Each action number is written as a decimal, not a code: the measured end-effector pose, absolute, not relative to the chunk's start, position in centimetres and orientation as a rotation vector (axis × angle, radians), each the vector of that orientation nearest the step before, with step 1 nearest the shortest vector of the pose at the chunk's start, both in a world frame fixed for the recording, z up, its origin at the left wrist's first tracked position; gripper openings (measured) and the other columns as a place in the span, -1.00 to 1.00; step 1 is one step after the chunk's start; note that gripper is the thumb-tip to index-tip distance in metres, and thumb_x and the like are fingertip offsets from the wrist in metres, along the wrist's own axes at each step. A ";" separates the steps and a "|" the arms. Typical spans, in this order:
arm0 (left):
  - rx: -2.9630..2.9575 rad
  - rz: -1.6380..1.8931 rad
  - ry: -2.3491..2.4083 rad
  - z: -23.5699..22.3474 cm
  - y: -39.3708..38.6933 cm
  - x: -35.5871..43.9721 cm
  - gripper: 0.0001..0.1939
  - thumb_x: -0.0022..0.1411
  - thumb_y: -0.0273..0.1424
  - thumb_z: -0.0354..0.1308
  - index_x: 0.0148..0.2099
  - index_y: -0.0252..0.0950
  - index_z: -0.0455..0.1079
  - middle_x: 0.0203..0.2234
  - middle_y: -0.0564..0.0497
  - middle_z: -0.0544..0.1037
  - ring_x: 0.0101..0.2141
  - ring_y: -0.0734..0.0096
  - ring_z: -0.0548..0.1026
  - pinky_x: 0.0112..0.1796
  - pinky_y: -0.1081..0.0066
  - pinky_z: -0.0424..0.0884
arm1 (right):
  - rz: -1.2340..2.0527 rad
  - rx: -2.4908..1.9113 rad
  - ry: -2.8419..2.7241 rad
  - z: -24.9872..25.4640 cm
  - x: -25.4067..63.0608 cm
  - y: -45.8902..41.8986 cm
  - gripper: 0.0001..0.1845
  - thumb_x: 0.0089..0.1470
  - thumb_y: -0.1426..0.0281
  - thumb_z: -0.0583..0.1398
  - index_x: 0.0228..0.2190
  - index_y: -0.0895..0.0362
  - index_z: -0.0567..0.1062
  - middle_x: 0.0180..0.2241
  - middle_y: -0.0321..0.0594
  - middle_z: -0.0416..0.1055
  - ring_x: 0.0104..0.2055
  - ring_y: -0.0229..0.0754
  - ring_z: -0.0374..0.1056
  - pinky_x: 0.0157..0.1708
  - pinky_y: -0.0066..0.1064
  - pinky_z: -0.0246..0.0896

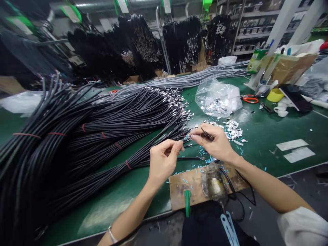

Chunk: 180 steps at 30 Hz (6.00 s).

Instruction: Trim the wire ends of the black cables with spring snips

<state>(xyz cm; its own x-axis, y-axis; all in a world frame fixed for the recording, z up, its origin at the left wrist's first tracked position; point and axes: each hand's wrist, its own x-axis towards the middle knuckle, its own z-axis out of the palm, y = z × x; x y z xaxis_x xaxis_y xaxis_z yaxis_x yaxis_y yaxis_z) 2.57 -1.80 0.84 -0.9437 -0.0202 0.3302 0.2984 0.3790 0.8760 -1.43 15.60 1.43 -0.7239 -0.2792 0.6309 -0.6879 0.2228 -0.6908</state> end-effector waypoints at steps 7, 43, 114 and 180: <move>-0.289 -1.515 -2.417 0.9 -1.9 2.6 -0.64 0.23 -0.27 0.06 -0.55 -0.36 0.36 -0.70 0.09 0.30 -0.66 0.62 0.19 -0.61 0.55 0.10 | 1.518 0.946 -2.084 1.4 -1.4 15.4 -0.90 0.06 0.43 0.22 -0.42 0.19 0.54 -0.50 -0.27 0.40 -0.47 -0.35 0.24 -0.49 -0.46 0.11; -0.318 -1.477 -2.422 1.4 -1.9 2.8 -0.59 0.28 -0.25 -0.03 -0.56 -0.34 0.29 -0.70 0.08 0.31 -0.66 0.60 0.18 -0.60 0.52 0.09 | 1.540 0.946 -2.093 0.9 -0.8 15.2 -0.88 -0.05 0.46 0.24 -0.41 0.15 0.60 -0.51 -0.27 0.48 -0.57 -0.37 0.25 -0.57 -0.48 0.12; -0.470 -1.125 -2.296 -0.3 -2.7 1.5 -0.67 0.23 -0.49 0.09 0.05 -0.30 0.40 -0.52 0.10 0.40 -0.60 0.63 0.40 -0.51 0.57 0.38 | 0.960 0.722 -2.371 0.6 -0.8 15.4 -0.64 0.06 0.17 0.21 -0.15 0.12 0.47 -0.25 -0.23 0.52 -0.33 -0.22 0.43 -0.33 -0.41 0.25; -0.180 -1.844 -2.184 -0.2 -1.5 1.9 -0.83 0.13 -0.34 0.21 -0.38 -0.38 0.41 -0.76 0.13 0.39 -0.75 0.60 0.34 -0.71 0.59 0.25 | 1.285 0.787 -2.426 0.7 -0.2 14.8 -0.71 0.17 0.28 0.12 -0.15 0.11 0.54 -0.32 -0.19 0.51 -0.31 -0.23 0.39 -0.32 -0.39 0.25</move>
